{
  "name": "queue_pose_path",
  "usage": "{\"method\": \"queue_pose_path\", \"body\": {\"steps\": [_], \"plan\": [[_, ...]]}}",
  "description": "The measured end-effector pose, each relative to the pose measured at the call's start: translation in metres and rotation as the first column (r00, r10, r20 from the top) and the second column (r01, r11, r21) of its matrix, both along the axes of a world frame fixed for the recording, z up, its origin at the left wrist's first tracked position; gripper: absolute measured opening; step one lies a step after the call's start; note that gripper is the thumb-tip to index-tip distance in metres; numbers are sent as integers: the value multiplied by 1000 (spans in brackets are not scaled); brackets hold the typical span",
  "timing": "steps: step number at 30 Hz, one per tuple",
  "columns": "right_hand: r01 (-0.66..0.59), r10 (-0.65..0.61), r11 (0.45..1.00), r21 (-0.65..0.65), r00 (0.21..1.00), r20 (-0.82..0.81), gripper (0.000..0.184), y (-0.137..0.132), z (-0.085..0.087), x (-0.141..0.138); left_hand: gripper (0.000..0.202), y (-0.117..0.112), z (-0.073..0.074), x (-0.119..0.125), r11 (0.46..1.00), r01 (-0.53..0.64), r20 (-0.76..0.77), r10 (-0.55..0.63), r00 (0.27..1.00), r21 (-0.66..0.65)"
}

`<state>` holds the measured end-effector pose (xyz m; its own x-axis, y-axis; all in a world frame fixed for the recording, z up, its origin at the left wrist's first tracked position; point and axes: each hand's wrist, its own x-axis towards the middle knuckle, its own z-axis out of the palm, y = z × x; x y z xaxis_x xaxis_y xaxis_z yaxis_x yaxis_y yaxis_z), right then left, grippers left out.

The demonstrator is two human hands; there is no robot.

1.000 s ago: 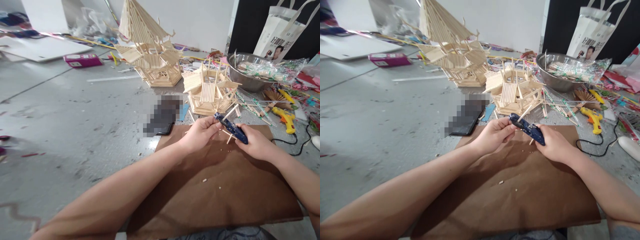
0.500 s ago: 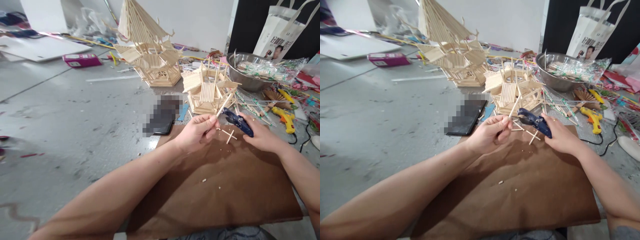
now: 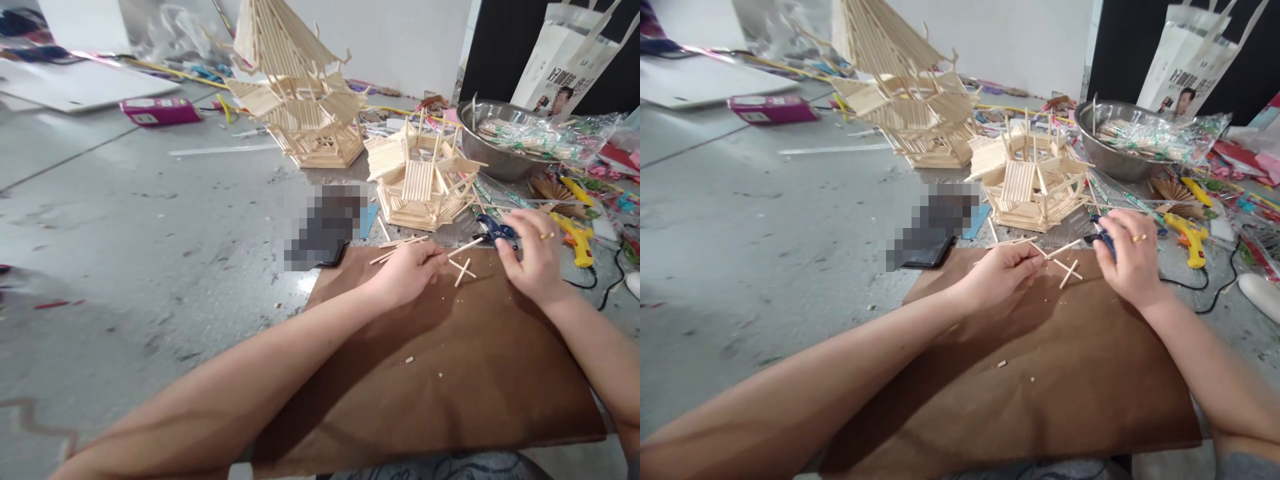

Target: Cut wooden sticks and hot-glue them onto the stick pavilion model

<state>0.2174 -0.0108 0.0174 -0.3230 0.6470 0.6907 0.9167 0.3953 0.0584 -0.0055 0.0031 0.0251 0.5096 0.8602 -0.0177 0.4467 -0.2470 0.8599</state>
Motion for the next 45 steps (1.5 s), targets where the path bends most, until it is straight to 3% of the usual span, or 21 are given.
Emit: {"method": "queue_pose_path", "body": {"steps": [2,5,8,16,19,21,24,27,28,29,32,35,37,40,45], "plan": [[-155,156,988,-18,976,150,33,-10,3,-14,25,-2,-1,1,1000,13,-13,-13,1000,23],[-225,234,972,-65,939,254,24,-17,2,-30,22,-7,-2,4,999,39,-2,-39,999,31],[-206,229,972,-111,936,266,15,-19,0,-35,20,-11,-2,7,997,70,19,-70,997,18],[-109,149,981,-164,955,258,28,-23,2,-39,21,-16,1,9,1000,16,35,-15,999,-15],[-166,218,954,-250,955,199,30,-21,3,-36,20,-14,1,7,999,35,42,-34,999,-33],[-264,331,882,-391,936,116,30,-21,6,-32,20,-10,1,5,990,135,41,-134,990,-32],[-369,454,704,-607,891,-15,33,-21,13,-25,21,-5,6,-1,933,355,45,-353,935,-64],[-388,483,546,-742,870,-99,36,-18,18,-18,24,-2,14,-8,796,574,68,-573,817,-191],[-392,472,510,-766,872,-131,37,-16,19,-15,25,-1,16,-9,771,601,62,-603,795,-213],[-393,443,488,-779,881,-167,36,-13,18,-12,24,-1,17,-10,783,589,44,-594,804,-198],[-360,267,562,-745,931,-248,29,-6,15,-5,22,0,11,-9,903,429,-94,-428,899,-6],[-331,246,629,-704,943,-224,25,-3,9,-3,21,1,0,-4,935,305,-292,-245,925,181],[-312,290,648,-695,945,-153,26,-4,4,-5,26,0,-5,-2,903,308,-362,-192,912,298],[-267,324,672,-691,945,-50,25,-8,-3,-12,28,-4,-6,1,843,300,-338,-151,929,446],[-316,375,668,-674,925,-62,26,-16,-6,-22,24,-14,-6,4,818,334,-317,-198,928,468]]}}
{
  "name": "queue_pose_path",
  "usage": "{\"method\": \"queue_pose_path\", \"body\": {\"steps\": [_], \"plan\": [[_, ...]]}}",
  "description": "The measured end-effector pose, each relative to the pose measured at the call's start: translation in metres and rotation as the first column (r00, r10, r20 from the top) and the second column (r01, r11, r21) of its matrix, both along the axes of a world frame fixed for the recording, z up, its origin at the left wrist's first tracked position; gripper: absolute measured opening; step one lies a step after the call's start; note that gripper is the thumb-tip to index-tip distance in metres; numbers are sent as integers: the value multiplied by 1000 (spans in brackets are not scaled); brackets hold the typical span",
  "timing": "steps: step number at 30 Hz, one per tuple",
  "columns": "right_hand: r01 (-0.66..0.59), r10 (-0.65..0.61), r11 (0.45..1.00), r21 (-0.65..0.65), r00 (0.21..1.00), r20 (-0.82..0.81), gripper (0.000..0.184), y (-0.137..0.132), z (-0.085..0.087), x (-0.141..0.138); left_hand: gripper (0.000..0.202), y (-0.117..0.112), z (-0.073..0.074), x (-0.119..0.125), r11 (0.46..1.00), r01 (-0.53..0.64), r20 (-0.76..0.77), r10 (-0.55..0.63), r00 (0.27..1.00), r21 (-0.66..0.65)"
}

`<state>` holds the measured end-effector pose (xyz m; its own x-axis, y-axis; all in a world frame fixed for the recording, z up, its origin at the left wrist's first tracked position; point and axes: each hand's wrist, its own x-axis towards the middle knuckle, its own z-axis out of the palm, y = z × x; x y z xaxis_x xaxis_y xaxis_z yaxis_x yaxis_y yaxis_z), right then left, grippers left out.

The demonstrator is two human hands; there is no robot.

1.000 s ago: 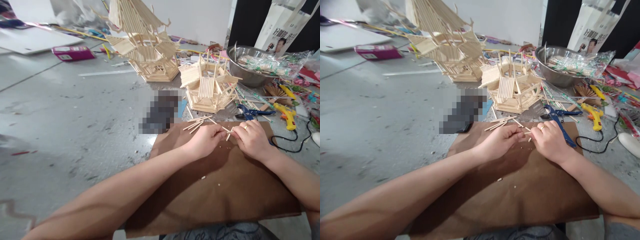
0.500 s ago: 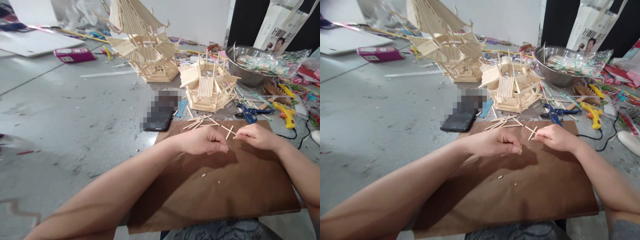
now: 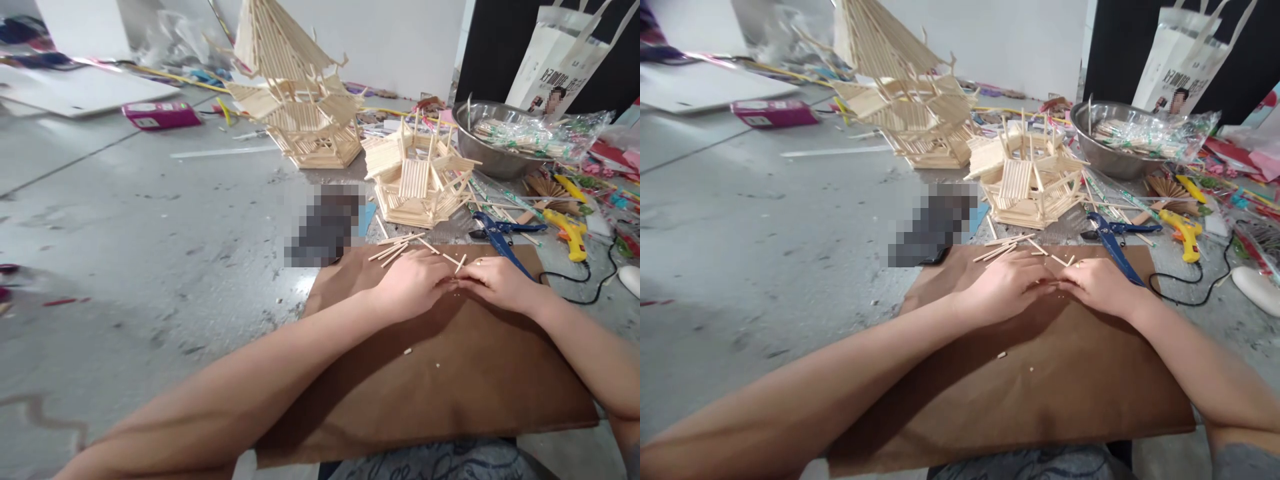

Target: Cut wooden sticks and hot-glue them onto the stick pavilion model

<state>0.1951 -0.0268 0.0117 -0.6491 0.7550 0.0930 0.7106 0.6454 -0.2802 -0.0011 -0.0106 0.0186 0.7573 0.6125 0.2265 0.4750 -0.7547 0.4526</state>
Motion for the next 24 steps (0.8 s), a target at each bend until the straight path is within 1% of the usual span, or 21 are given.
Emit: {"method": "queue_pose_path", "body": {"steps": [3,5,7,9,10,11,13,14,15,16,17,19,20,22,24], "plan": [[-19,21,999,27,998,-65,24,-3,3,-3,25,-1,-3,1,998,-31,-23,30,999,-48],[-18,26,997,74,993,-117,23,-4,5,-4,22,-1,-4,2,993,-64,-44,60,997,-102],[1,18,994,111,985,-171,21,-4,5,-5,20,-1,-3,1,984,-68,-37,63,997,-165],[66,-38,993,102,967,-252,18,-4,5,-5,19,-1,0,1,968,-62,28,71,997,-241],[118,-86,989,87,946,-311,20,-4,4,-4,20,0,2,0,955,-75,75,100,992,-288],[177,-139,982,67,915,-379,27,-4,4,-4,21,1,3,0,935,-102,122,152,981,-341],[281,-232,959,27,839,-492,39,-3,4,-1,27,5,5,0,865,-192,189,308,932,-463],[311,-261,950,10,814,-519,39,-2,4,0,30,8,6,0,819,-238,210,394,895,-522],[321,-276,947,-2,810,-518,35,-2,5,1,32,13,6,1,771,-263,233,467,853,-580],[314,-277,949,-10,823,-495,29,-1,6,1,34,17,5,2,728,-286,261,538,801,-623],[293,-267,956,-15,847,-459,23,-1,6,2,33,23,5,2,697,-282,293,583,758,-659],[231,-220,973,-20,895,-387,19,-1,6,1,29,33,6,4,646,-239,359,650,669,-725],[201,-196,979,-24,912,-361,19,0,6,0,27,37,6,5,616,-196,383,674,632,-763],[165,-168,986,-37,927,-337,19,-1,4,-3,25,44,8,8,553,-115,406,723,559,-825],[148,-154,988,-44,934,-323,18,-1,1,-4,25,48,10,11,492,-44,406,762,504,-869]]}}
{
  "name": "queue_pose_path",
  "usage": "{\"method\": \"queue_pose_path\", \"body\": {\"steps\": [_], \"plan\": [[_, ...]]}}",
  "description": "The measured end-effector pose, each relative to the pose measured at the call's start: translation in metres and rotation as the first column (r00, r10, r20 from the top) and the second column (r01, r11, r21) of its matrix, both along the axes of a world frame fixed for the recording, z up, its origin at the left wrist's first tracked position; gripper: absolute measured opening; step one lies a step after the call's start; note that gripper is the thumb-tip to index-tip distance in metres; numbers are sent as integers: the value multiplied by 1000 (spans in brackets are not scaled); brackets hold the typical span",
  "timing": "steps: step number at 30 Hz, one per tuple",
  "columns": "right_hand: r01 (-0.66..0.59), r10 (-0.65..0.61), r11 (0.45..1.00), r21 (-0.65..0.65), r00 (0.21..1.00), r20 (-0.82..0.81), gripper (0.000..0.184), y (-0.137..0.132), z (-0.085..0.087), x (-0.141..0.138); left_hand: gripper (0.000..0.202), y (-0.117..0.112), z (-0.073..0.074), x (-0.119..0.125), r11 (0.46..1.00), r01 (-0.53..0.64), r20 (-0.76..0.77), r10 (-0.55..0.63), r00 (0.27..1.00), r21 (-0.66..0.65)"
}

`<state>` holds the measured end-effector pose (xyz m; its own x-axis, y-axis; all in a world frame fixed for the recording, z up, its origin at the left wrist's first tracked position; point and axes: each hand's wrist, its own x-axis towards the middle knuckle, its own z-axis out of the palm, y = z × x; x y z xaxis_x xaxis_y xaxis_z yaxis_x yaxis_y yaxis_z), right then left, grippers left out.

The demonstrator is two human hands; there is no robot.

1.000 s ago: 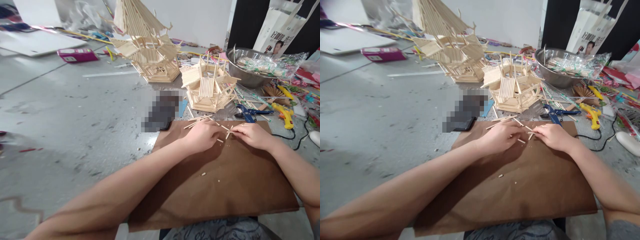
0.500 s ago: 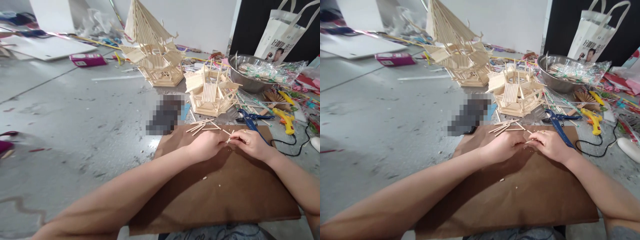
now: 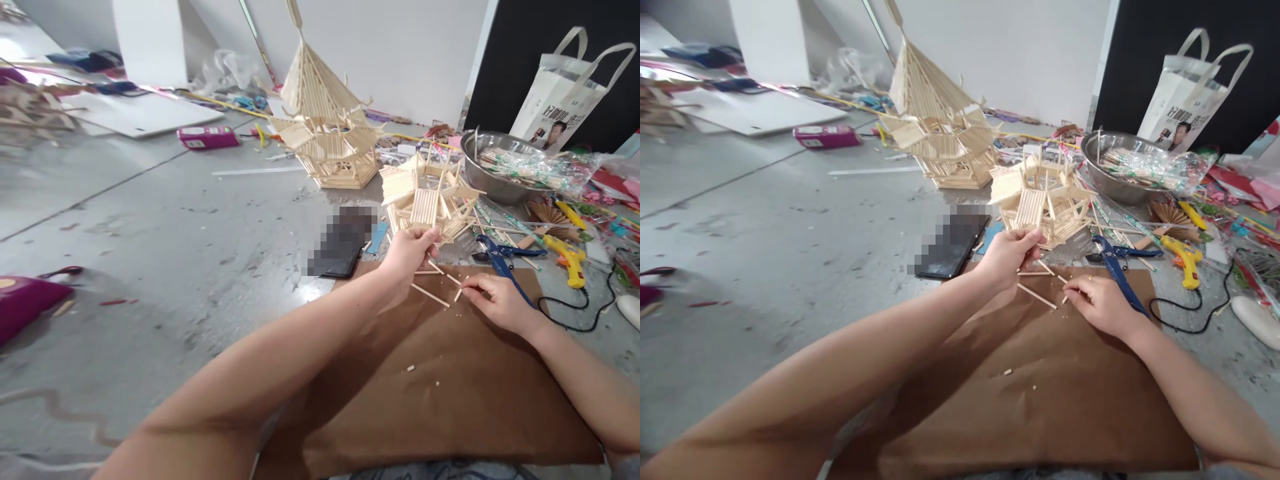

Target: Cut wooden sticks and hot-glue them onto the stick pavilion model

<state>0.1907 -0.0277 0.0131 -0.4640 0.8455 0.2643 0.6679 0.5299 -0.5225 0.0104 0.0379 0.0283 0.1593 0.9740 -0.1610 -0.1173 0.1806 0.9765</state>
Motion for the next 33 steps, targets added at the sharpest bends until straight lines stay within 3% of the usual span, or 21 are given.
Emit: {"method": "queue_pose_path", "body": {"steps": [8,15,19,22,27,33], "plan": [[-55,41,993,102,991,130,17,2,1,0,28,15,-11,11,996,33,250,-10,968,-87],[-77,36,971,226,983,180,16,12,20,5,29,24,-14,7,997,64,293,-45,955,-54],[-12,-53,928,373,985,164,14,28,40,1,26,25,-12,7,998,54,297,-41,954,-36],[-1,-104,854,520,979,173,18,45,48,-8,24,25,-11,8,997,54,295,-34,955,-60],[-68,-175,771,633,934,312,36,77,44,-26,24,25,-10,7,996,64,321,-42,946,-58],[-79,-236,770,633,887,398,45,95,32,-29,26,27,-13,6,992,95,373,-59,926,-79]]}}
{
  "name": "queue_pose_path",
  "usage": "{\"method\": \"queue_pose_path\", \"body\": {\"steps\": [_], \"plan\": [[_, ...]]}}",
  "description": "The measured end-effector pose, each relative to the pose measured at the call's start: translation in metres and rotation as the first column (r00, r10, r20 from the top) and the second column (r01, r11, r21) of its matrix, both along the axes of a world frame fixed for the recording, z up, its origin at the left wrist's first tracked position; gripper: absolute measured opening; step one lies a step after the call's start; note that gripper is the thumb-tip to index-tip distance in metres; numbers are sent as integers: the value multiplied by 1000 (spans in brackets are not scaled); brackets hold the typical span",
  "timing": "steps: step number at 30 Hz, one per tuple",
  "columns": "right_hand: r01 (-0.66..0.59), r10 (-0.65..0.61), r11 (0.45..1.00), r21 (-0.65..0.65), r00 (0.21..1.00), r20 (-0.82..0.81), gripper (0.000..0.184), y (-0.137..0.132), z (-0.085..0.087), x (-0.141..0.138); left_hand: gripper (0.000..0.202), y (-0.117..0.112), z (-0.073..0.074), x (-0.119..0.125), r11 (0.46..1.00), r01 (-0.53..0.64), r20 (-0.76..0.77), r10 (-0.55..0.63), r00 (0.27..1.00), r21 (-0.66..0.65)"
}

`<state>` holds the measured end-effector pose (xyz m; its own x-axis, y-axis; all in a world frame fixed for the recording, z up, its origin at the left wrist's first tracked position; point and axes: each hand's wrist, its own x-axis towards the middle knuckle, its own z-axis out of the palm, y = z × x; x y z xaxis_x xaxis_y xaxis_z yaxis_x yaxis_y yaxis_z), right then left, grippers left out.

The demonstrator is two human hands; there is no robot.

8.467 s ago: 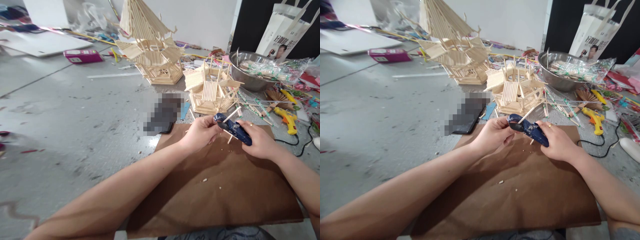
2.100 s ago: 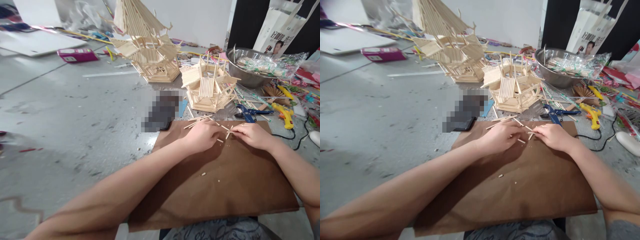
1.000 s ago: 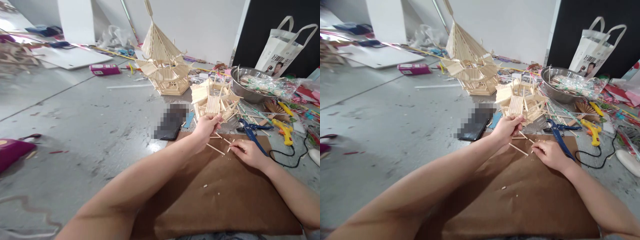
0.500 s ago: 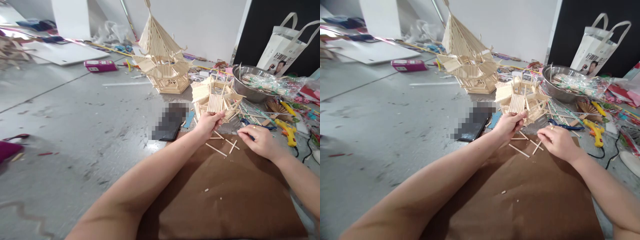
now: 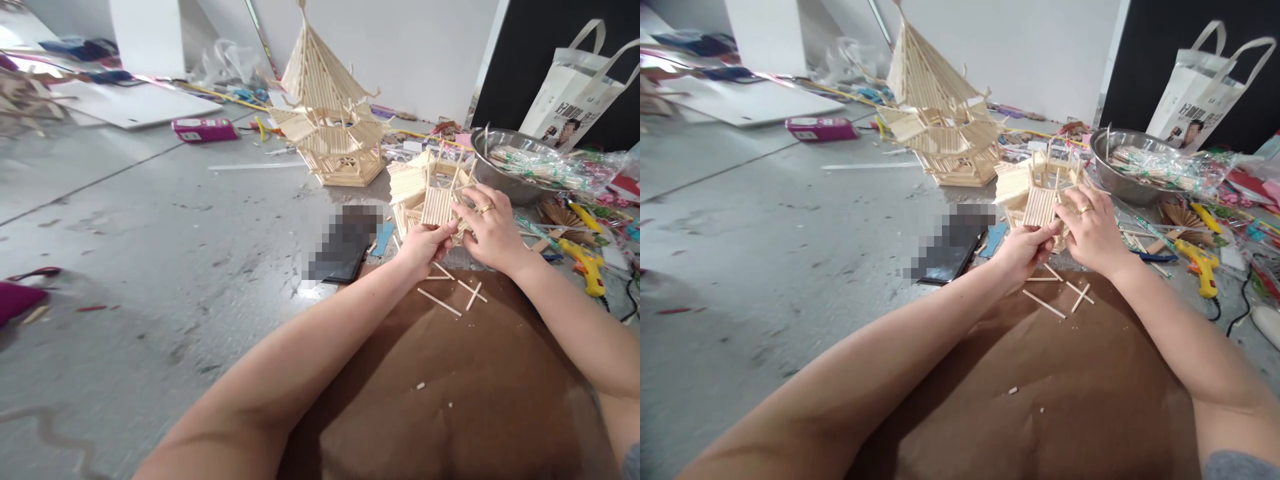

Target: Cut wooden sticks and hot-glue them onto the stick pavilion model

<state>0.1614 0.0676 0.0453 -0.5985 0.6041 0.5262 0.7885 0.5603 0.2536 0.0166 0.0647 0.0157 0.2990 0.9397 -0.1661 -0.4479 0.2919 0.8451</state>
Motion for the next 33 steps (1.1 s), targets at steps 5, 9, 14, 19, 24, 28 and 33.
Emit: {"method": "queue_pose_path", "body": {"steps": [5,9,14,19,24,28,33], "plan": [[59,-61,997,41,997,56,45,-2,-2,0,23,0,-2,-2,998,64,65,-65,996,10],[65,-68,997,41,996,54,46,-1,-5,0,18,0,-4,-4,998,67,61,-68,996,18],[63,-64,998,26,997,39,46,0,-7,0,17,2,-7,-3,997,3,-2,-3,1000,72],[65,-66,997,28,997,37,45,-1,-7,-1,20,3,-9,-2,994,-24,-37,28,999,106],[67,-69,997,46,997,41,45,-1,-8,-2,21,3,-9,-2,993,-35,-55,42,998,115],[72,-74,996,44,997,36,45,0,-9,-3,22,3,-9,-2,992,-41,-59,48,997,122],[77,-78,996,46,996,38,42,0,-8,-3,26,3,-9,-2,993,-39,-73,48,996,112]]}}
